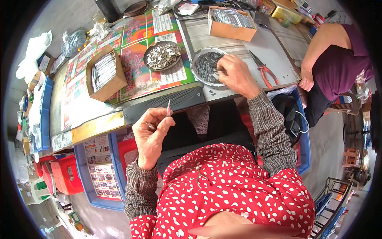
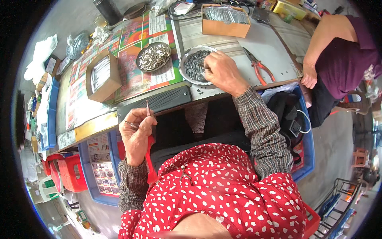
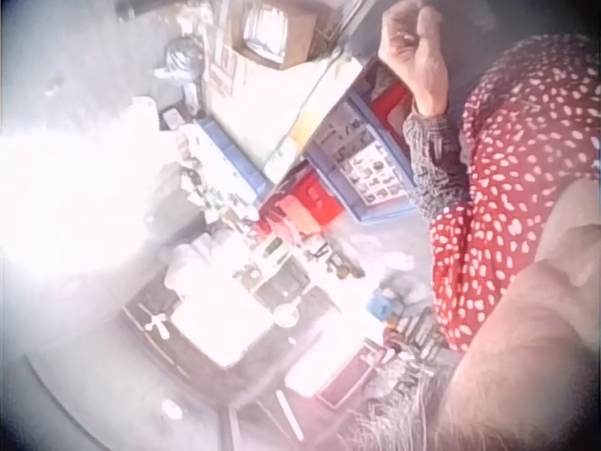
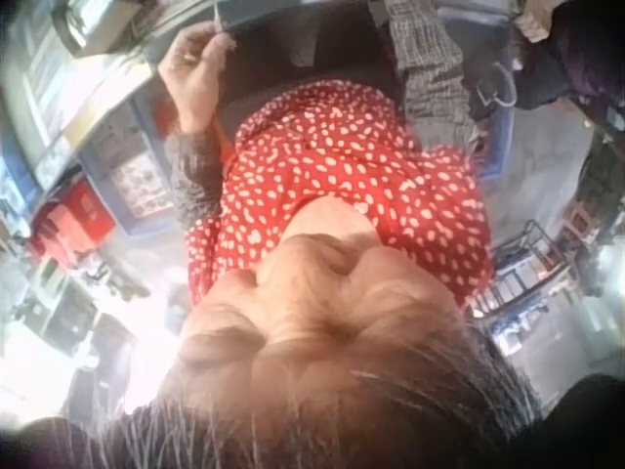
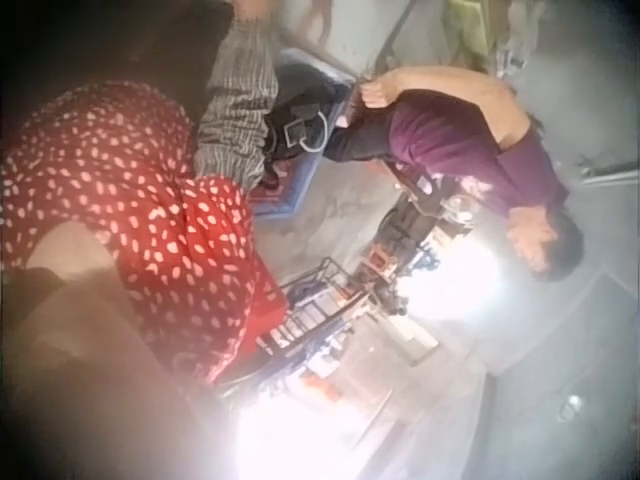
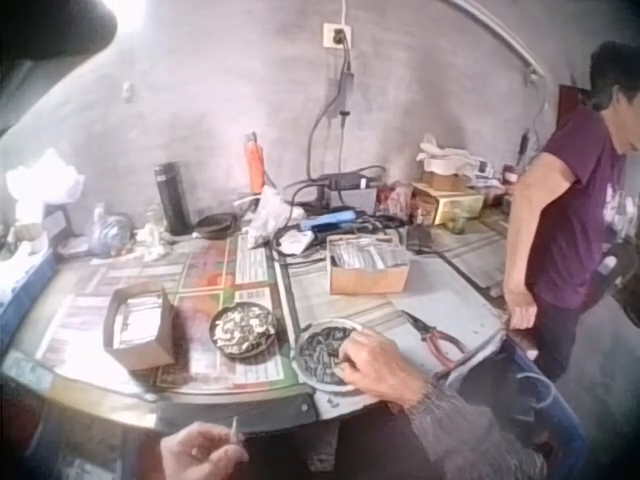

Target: The person assembles small metal pins and a black strap component by hand at a workbench.

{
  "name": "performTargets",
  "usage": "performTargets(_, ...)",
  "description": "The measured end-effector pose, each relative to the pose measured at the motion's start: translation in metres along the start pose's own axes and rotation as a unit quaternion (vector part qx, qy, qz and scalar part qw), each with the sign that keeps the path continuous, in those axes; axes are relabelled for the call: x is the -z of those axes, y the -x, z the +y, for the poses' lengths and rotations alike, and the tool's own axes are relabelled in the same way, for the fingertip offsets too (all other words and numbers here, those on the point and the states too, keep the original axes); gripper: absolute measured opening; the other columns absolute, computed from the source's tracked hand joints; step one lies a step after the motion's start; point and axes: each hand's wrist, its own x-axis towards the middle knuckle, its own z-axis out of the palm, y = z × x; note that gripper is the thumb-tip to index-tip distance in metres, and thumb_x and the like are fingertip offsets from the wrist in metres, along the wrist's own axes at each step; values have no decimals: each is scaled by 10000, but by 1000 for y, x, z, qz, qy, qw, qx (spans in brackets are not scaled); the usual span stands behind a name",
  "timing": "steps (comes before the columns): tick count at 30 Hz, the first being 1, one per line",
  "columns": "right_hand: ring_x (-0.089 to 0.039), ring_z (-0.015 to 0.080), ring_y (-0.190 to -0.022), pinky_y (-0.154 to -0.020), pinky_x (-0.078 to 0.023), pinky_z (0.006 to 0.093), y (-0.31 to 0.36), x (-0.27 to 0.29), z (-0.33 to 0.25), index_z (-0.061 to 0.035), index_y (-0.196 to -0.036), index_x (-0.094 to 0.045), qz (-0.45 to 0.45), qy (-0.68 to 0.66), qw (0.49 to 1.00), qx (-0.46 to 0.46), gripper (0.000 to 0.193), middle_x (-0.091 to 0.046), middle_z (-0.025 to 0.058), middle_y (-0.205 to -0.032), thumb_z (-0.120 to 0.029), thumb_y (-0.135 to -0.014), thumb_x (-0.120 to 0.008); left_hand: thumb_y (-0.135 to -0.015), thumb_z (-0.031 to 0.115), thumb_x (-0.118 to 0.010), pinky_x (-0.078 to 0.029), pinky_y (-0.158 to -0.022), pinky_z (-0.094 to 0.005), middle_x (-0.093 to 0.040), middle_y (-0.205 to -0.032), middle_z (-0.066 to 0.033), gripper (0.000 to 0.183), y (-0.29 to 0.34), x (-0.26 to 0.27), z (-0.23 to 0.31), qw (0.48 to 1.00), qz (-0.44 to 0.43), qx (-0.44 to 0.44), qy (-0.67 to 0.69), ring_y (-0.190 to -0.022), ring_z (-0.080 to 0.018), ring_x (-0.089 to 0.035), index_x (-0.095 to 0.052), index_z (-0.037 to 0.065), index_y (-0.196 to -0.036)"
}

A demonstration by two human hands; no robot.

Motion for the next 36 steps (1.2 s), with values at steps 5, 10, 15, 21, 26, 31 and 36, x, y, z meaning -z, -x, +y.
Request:
performTargets(5, -540, 126, -660, -602, -432, 262, 13, 0, -9, -2, -812, -554, 77, -180, 973, -122, 85, -565, 50, -703, -23, -745, -601, -786, -17, -642, -464, -599, -208, -643, -778, -90, 120, 18, -1, 8, 996, -52, -70, -30, -685, -111, -602, -614, -43, -899)
performTargets(10, -511, 49, -663, -609, -425, 216, 15, 4, -21, 1, -823, -561, 106, -303, 931, -172, 50, -557, -10, -703, -6, -787, -596, -727, -8, -697, -467, -561, -221, -649, -780, -123, 149, 27, -7, 13, 982, -116, -149, -23, -640, -142, -605, -632, -35, -859)
performTargets(15, -503, 46, -623, -570, -428, 207, 19, 14, -40, 1, -827, -583, 113, -325, 925, -159, 54, -579, 7, -691, -22, -788, -612, -697, -59, -658, -516, -548, -260, -658, -774, -130, 166, 29, -10, 36, 942, -200, -251, -95, -644, -206, -651, -643, -36, -861)
performTargets(21, -533, 40, -682, -620, -453, 196, 28, 15, -46, -1, -867, -610, 120, -376, 901, -179, 78, -603, -12, -737, 10, -791, -628, -791, 15, -635, -443, -434, -221, -654, -817, -165, 151, 30, -18, 61, 852, -349, -390, 2, -586, -163, -628, -657, -49, -925)
performTargets(26, -558, 47, -721, -653, -461, 187, 30, 11, -42, 8, -909, -629, 149, -473, 843, -208, 113, -610, -7, -773, 35, -808, -587, -759, 0, -675, -420, -436, -225, -641, -831, -221, 154, 29, -22, 74, 836, -390, -386, 16, -471, -116, -544, -665, -22, -910)
performTargets(31, -581, 66, -742, -646, -472, 191, 37, 13, -34, 25, -937, -632, 140, -533, 804, -221, 137, -618, 23, -814, 31, -834, -541, -812, 79, -645, -395, -442, -206, -651, -834, -177, 121, 30, -26, 73, 837, -368, -404, -6, -419, -84, -492, -679, 28, -917)
performTargets(36, -598, 84, -757, -639, -487, 204, 37, 14, -38, 29, -958, -630, 143, -548, 790, -235, 148, -627, 35, -827, 25, -840, -540, -853, 133, -623, -416, -481, -214, -655, -832, -154, 123, 35, -27, 77, 858, -341, -383, -34, -415, -68, -477, -684, 54, -925)
